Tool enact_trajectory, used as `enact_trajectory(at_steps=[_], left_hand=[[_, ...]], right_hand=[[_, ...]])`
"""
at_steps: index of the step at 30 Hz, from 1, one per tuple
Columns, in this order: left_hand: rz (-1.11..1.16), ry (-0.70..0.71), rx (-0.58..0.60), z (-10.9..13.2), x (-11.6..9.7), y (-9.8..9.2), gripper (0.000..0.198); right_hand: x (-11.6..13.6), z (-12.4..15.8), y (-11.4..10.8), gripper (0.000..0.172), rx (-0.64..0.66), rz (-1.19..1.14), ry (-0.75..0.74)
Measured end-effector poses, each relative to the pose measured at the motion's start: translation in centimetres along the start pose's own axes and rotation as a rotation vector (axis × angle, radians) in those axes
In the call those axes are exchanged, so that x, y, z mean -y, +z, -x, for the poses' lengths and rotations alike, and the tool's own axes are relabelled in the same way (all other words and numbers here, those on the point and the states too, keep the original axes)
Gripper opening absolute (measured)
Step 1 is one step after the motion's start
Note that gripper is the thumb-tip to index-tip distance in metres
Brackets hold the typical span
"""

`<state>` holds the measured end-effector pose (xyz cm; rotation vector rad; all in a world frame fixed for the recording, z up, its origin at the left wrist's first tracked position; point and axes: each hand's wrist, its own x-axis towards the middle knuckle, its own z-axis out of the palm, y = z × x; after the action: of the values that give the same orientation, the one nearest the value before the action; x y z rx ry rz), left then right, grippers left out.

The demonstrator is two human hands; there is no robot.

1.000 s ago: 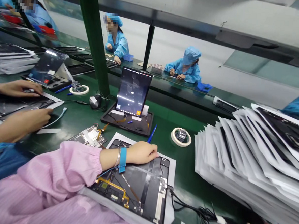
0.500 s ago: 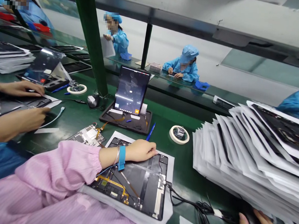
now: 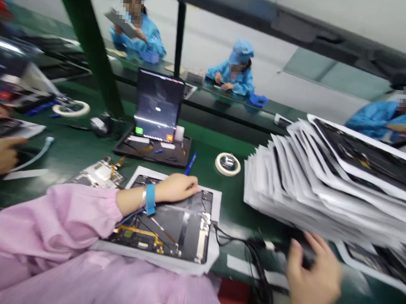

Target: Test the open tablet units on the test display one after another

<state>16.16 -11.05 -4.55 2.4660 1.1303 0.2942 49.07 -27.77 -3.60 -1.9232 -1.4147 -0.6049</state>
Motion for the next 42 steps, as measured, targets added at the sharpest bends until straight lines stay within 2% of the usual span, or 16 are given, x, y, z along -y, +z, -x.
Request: enact_trajectory(at_steps=[1,3,4,6,8,11,14,18,20,22,24,26,31,37,39,42], left_hand=[[0.007,-0.001,0.0,0.1,0.0,0.0,0.036],[0.025,0.002,0.001,0.1,0.2,0.1,0.038],[0.033,0.006,0.005,0.1,0.3,0.1,0.038],[0.045,0.011,0.019,0.0,0.5,0.2,0.04],[0.05,0.015,0.032,0.0,0.6,0.2,0.042],[0.051,0.018,0.038,0.0,0.6,0.2,0.044],[0.049,0.012,0.047,0.0,0.5,0.1,0.045],[0.034,0.004,0.056,0.0,0.3,-0.1,0.045],[0.03,0.001,0.053,0.0,0.3,0.0,0.044],[0.028,-0.004,0.052,0.0,0.3,0.0,0.044],[0.03,-0.004,0.054,0.0,0.4,0.0,0.044],[0.031,-0.001,0.056,0.0,0.4,0.0,0.043],[0.033,0.0,0.058,0.1,0.2,-0.2,0.043],[0.031,-0.005,0.059,0.0,0.2,-0.2,0.043],[0.034,-0.008,0.061,0.0,0.2,-0.2,0.043],[0.034,-0.017,0.061,0.0,0.2,-0.2,0.042]], right_hand=[[2.2,0.0,-0.4,0.039,0.106,-0.156,-0.015],[6.6,-0.3,-0.2,0.033,0.571,-0.423,0.003],[8.4,-0.5,0.4,0.032,0.78,-0.472,0.02],[11.0,-0.8,2.0,0.033,1.094,-0.569,0.053],[12.2,-0.8,3.6,0.038,1.29,-0.669,0.112],[11.9,-1.0,4.9,0.041,1.47,-0.82,0.193],[10.4,-1.7,4.7,0.04,1.461,-0.894,0.305],[9.2,-2.6,3.1,0.034,1.098,-0.98,0.545],[9.5,-2.2,2.6,0.036,0.99,-1.002,0.5],[10.3,-1.5,2.6,0.034,0.949,-0.922,0.372],[11.0,-0.7,2.9,0.028,0.95,-0.799,0.242],[11.3,0.0,3.3,0.023,1.002,-0.772,0.191],[11.3,0.7,3.4,0.027,1.202,-0.981,0.401],[11.2,1.5,3.4,0.028,1.211,-1.034,0.409],[11.1,1.8,3.5,0.024,1.204,-0.995,0.341],[11.6,2.2,3.3,0.018,1.112,-0.704,0.061]])
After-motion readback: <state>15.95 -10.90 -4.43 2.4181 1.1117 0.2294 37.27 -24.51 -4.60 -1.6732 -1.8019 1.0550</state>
